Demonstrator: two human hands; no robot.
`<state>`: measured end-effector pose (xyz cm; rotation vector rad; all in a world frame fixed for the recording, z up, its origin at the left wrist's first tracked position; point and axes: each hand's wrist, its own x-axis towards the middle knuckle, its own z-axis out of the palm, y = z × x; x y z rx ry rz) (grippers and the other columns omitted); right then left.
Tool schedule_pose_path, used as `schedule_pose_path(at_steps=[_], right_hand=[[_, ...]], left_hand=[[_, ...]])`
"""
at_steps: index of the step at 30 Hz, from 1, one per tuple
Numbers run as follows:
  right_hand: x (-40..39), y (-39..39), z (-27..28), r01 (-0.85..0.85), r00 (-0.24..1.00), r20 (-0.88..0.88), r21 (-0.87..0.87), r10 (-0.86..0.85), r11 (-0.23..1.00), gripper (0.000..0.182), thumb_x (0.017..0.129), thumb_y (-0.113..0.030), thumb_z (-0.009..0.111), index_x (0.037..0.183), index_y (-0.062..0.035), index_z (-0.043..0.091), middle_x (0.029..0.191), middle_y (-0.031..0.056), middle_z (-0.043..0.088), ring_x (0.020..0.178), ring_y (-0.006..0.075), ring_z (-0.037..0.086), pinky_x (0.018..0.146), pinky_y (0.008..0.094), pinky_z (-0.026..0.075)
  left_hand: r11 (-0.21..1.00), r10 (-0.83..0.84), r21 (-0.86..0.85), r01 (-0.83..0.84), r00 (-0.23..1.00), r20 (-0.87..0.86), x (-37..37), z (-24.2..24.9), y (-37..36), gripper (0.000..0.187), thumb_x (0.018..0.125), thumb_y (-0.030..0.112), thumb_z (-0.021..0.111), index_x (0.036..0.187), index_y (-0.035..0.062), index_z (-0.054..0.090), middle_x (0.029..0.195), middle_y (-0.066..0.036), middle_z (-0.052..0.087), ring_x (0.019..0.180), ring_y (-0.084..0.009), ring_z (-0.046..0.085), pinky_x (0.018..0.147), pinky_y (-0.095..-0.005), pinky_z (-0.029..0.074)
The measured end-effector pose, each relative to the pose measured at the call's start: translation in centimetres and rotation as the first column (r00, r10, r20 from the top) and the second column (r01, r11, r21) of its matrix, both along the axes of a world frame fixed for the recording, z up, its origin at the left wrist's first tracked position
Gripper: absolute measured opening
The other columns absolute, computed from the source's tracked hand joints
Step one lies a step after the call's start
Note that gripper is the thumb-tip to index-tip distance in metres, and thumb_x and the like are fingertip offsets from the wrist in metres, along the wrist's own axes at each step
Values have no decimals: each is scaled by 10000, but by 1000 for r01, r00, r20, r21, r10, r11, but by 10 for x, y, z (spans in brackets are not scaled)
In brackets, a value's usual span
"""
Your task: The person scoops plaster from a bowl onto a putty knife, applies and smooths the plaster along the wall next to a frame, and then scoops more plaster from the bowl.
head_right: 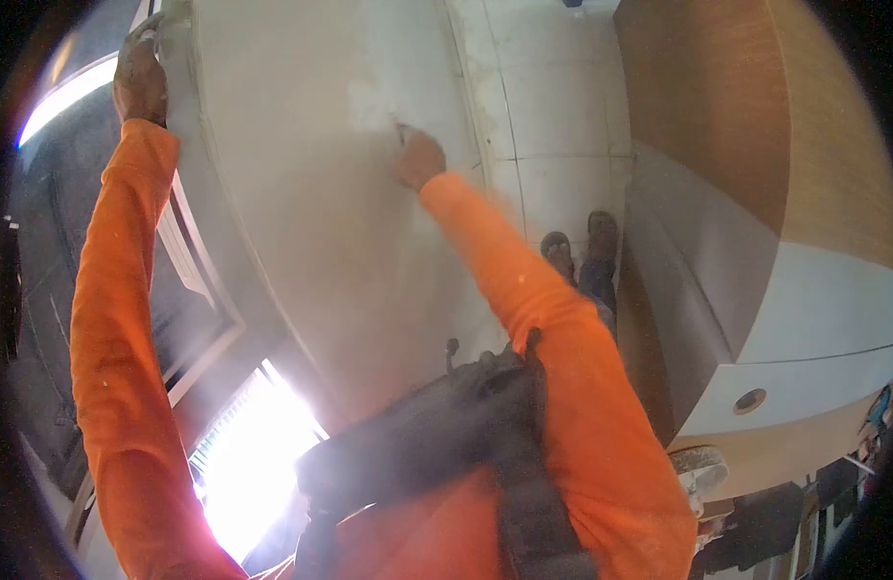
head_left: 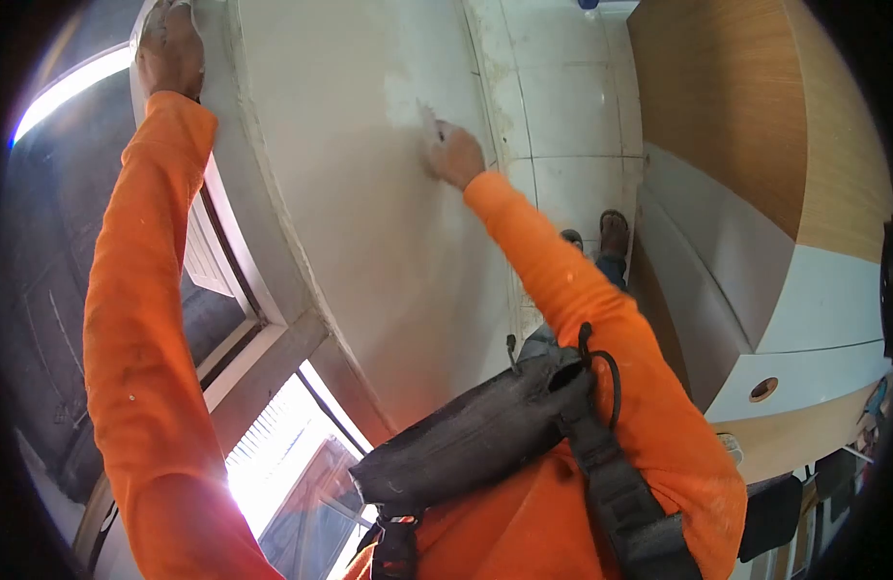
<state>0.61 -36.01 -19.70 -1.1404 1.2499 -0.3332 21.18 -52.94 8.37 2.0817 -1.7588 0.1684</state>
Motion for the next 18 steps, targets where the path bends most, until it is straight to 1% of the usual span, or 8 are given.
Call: schedule_pose_path(at_steps=[2, 7, 9, 11, 13, 15, 16, 18], right_hand=[[-1, 26, 53, 96, 993, 87, -156, -83, 983, 427, 945, -362, 491, 1167, -34, 651, 849, 229, 662, 817, 389, 638, 696, 459, 506], [-53, 86, 190, 134, 965, 264, -497, 2, 857, 371, 867, -117, 538, 1209, -21, 644, 906, 233, 665, 828, 361, 660, 712, 440, 530], [-79, 94, 200, 325, 894, 447, -605, -28, 727, 398, 856, -67, 536, 1238, -41, 642, 916, 206, 684, 844, 315, 684, 716, 396, 539], [-102, 88, 172, -46, 990, 122, -164, 67, 985, 421, 944, -287, 510, 1317, -112, 593, 1080, 208, 678, 1002, 394, 638, 864, 456, 521], [-106, 78, 119, 252, 952, 176, 20, -252, 968, 412, 974, -339, 470, 1292, -117, 610, 1163, 207, 664, 1073, 384, 626, 929, 434, 501], [-99, 75, 40, 82, 996, -40, 246, -75, 966, 440, 997, -350, 434, 1336, -105, 571, 1253, 200, 632, 1146, 371, 598, 978, 413, 477], [-87, 77, 13, 84, 996, -34, 243, -78, 966, 440, 997, -350, 434, 1336, -105, 571, 1253, 200, 632, 1146, 371, 598, 978, 413, 477], [-67, 86, -21, 201, 977, -23, -222, -211, 954, 436, 992, -296, 440, 1377, -119, 540, 1281, 210, 611, 1149, 377, 591, 973, 422, 478]], left_hand=[[1000, 16, 21, -15, 998, -66, -3, 0, 2, 427, 944, 323, 435, 1255, 148, 670, 1266, -119, 656, 1200, -255, 585, 1044, -334, 401], [994, -104, -15, 104, 993, -47, 10, -1, -2, 440, 945, 327, 438, 1247, 101, 663, 1259, -126, 651, 1194, -260, 582, 1044, -328, 398], [1000, -5, -1, 5, 997, -79, 13, -5, -3, 443, 943, 320, 441, 1247, 82, 657, 1245, -125, 652, 1187, -262, 581, 1047, -330, 394], [995, -93, -27, 91, 993, -70, 15, -6, -7, 445, 944, 321, 435, 1250, 84, 656, 1248, -124, 650, 1187, -262, 579, 1050, -334, 392], [985, -169, -38, 167, 984, -60, 11, -5, -3, 448, 945, 322, 430, 1253, 85, 654, 1251, -123, 648, 1187, -262, 578, 1054, -338, 390], [1000, -15, 23, 16, 997, -79, -6, 2, 3, 455, 949, 327, 424, 1255, 83, 655, 1274, -121, 642, 1204, -260, 575, 1062, -344, 385], [1000, -18, 19, 19, 997, -73, -9, 4, 3, 455, 949, 327, 424, 1255, 83, 655, 1274, -121, 642, 1204, -260, 575, 1062, -344, 385], [1000, 23, 12, -22, 998, -58, -12, 1, 2, 449, 947, 334, 427, 1252, 105, 665, 1291, -117, 641, 1216, -263, 577, 1063, -345, 387]])
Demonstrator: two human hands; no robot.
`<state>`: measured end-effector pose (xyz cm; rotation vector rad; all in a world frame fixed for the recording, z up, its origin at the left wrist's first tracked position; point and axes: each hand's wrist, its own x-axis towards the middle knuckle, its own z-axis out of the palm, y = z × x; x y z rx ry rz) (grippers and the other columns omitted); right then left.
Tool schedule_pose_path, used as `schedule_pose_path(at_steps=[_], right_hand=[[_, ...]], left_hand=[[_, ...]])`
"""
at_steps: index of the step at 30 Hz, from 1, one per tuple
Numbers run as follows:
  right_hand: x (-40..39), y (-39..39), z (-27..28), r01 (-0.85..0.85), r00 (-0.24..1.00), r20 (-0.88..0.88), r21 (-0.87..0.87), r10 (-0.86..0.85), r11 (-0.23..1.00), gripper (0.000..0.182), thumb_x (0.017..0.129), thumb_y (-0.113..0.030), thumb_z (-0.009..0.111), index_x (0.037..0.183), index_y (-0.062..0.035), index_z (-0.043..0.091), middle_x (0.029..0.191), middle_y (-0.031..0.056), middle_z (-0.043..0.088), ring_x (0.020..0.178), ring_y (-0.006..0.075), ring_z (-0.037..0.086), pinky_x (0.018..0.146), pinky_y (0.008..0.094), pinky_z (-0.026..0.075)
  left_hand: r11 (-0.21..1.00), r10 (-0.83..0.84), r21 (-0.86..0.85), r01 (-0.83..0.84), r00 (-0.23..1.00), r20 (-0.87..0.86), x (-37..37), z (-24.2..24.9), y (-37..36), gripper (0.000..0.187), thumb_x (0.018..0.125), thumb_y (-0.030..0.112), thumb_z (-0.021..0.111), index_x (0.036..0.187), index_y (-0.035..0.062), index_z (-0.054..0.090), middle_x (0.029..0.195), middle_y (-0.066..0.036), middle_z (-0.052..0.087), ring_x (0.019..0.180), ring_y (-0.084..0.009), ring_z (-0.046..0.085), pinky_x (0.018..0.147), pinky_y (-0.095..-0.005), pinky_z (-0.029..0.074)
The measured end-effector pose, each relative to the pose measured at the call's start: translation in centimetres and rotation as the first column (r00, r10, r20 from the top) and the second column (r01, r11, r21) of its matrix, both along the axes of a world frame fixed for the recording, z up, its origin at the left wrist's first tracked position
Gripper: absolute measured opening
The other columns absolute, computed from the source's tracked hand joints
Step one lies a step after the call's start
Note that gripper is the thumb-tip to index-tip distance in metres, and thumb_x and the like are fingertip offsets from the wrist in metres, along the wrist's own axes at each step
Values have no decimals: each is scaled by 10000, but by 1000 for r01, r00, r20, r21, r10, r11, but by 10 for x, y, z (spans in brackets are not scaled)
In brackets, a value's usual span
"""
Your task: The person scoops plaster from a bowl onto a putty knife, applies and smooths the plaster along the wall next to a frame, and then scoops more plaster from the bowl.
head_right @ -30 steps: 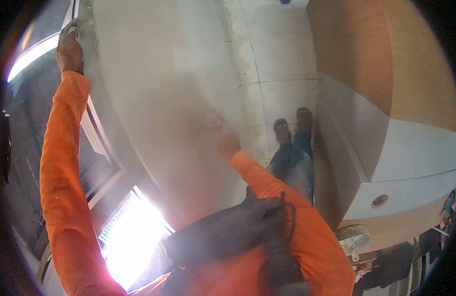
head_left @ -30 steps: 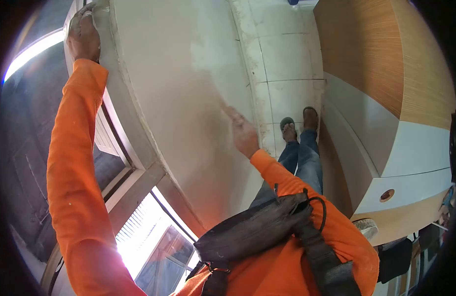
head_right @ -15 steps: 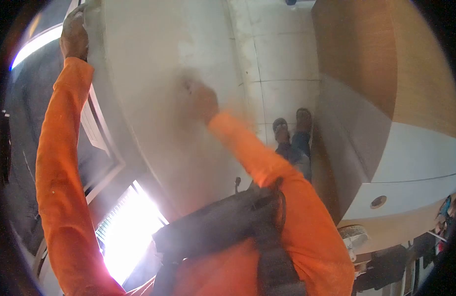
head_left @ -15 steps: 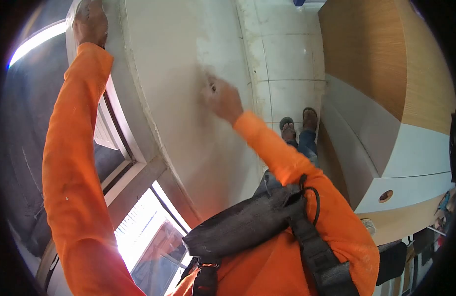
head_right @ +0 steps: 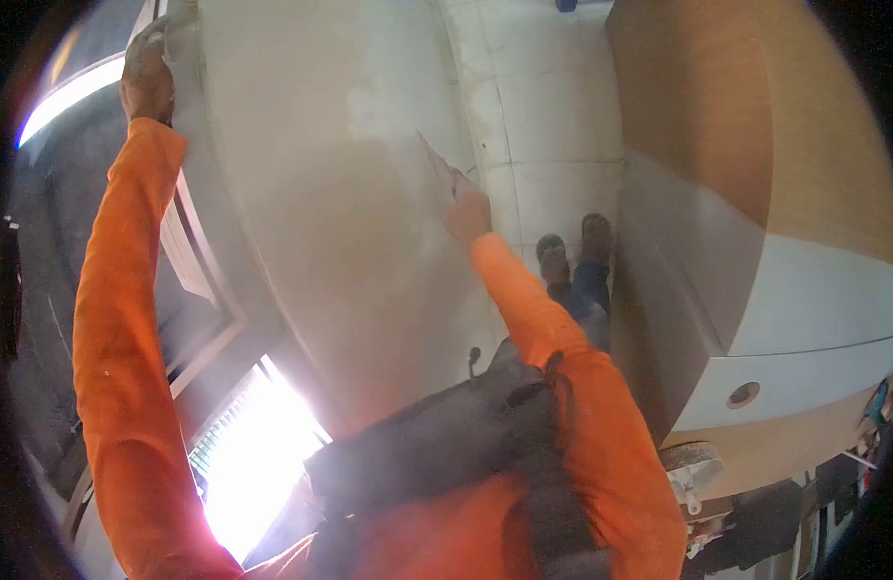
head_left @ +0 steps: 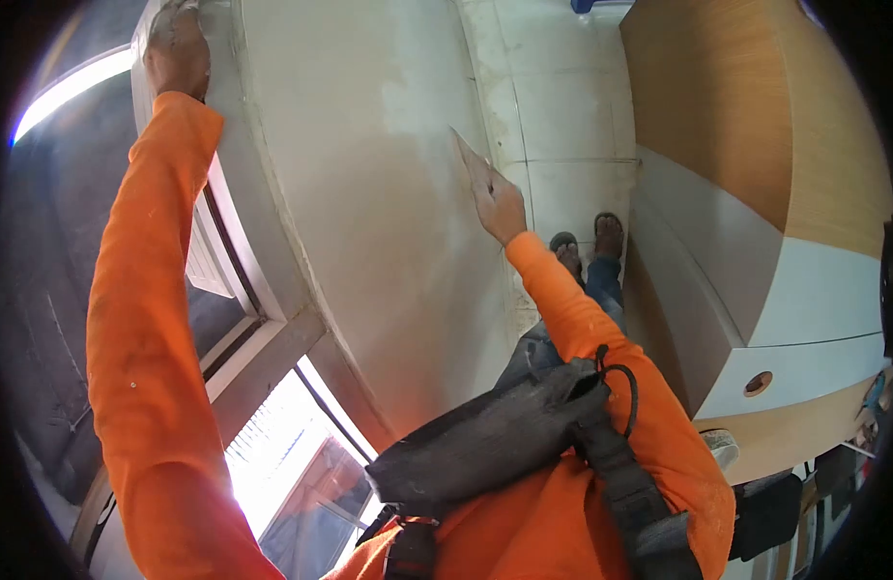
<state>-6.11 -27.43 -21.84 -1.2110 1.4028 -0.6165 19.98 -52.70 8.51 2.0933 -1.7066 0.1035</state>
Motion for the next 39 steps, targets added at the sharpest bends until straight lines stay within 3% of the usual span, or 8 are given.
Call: schedule_pose_path(at_steps=[7, 9, 16, 20, 23, 28, 35, 39], right_hand=[[43, -11, 31, 42, 985, 167, -47, -33, 998, 390, 930, -169, 510, 1301, -89, 604, 1106, 227, 663, 974, 427, 617, 861, 463, 490], [51, 29, 27, -255, 967, 5, -96, 256, 962, 424, 921, -115, 497, 1338, -96, 577, 1142, 233, 648, 991, 425, 609, 863, 462, 493], [-7, 108, -1, 85, 996, -45, 55, -82, 995, 407, 1001, -296, 438, 1298, -71, 600, 1162, 280, 635, 1073, 449, 595, 912, 484, 470], [25, 22, -61, -105, 963, -213, 258, 163, 960, 613, 1011, -504, 311, 1201, -25, 643, 1016, 278, 677, 981, 447, 627, 869, 465, 484], [43, -57, -9, -133, 989, 116, 388, 95, 912, 539, 969, -454, 410, 1159, -12, 652, 967, 262, 678, 917, 443, 635, 853, 469, 487], [69, -50, 114, -62, 987, 138, -178, 87, 982, 416, 873, -296, 565, 1192, -44, 653, 989, 221, 662, 958, 422, 606, 827, 517, 492], [-7, 39, 238, -47, 868, 290, -760, 403, 648, 635, 849, -220, 652, 1443, -88, 470, 966, 127, 635, 837, 296, 617, 668, 399, 529], [-30, 29, 184, -389, 807, 377, -240, 455, 889, 563, 870, -183, 600, 1418, -119, 490, 1171, 167, 602, 1016, 343, 593, 874, 454, 486]], left_hand=[[991, -133, -9, 134, 990, 40, 31, -9, -10, 412, 942, 320, 447, 1249, 170, 678, 1275, -94, 656, 1204, -245, 584, 1051, -327, 398], [1000, -4, -21, 4, 1000, 12, 28, -8, -13, 412, 940, 319, 461, 1243, 145, 679, 1254, -81, 662, 1184, -222, 587, 1041, -314, 400], [1000, -11, -25, 9, 998, -57, 14, -3, -2, 399, 929, 271, 468, 1232, 111, 671, 1216, -122, 670, 1165, -259, 594, 1015, -328, 408], [1000, -12, 9, 13, 994, -111, 22, -3, -7, 411, 942, 320, 487, 1257, 112, 648, 1262, -115, 639, 1174, -250, 586, 1016, -345, 421], [996, -89, -34, 87, 994, -63, 25, -5, -8, 374, 949, 299, 494, 1222, 94, 648, 1241, -127, 636, 1164, -261, 580, 1015, -355, 419], [971, -220, -97, 217, 975, -31, 36, -10, -11, 318, 960, 264, 506, 1163, 65, 648, 1206, -146, 631, 1148, -280, 571, 1015, -371, 415], [951, -265, -154, 266, 964, 28, 43, -23, -15, 279, 972, 229, 497, 1115, 44, 647, 1179, -162, 623, 1142, -296, 560, 1021, -385, 407], [951, -260, -159, 265, 964, 52, 56, -31, -18, 304, 975, 254, 486, 1135, 44, 637, 1196, -168, 615, 1180, -315, 545, 1055, -393, 386]])
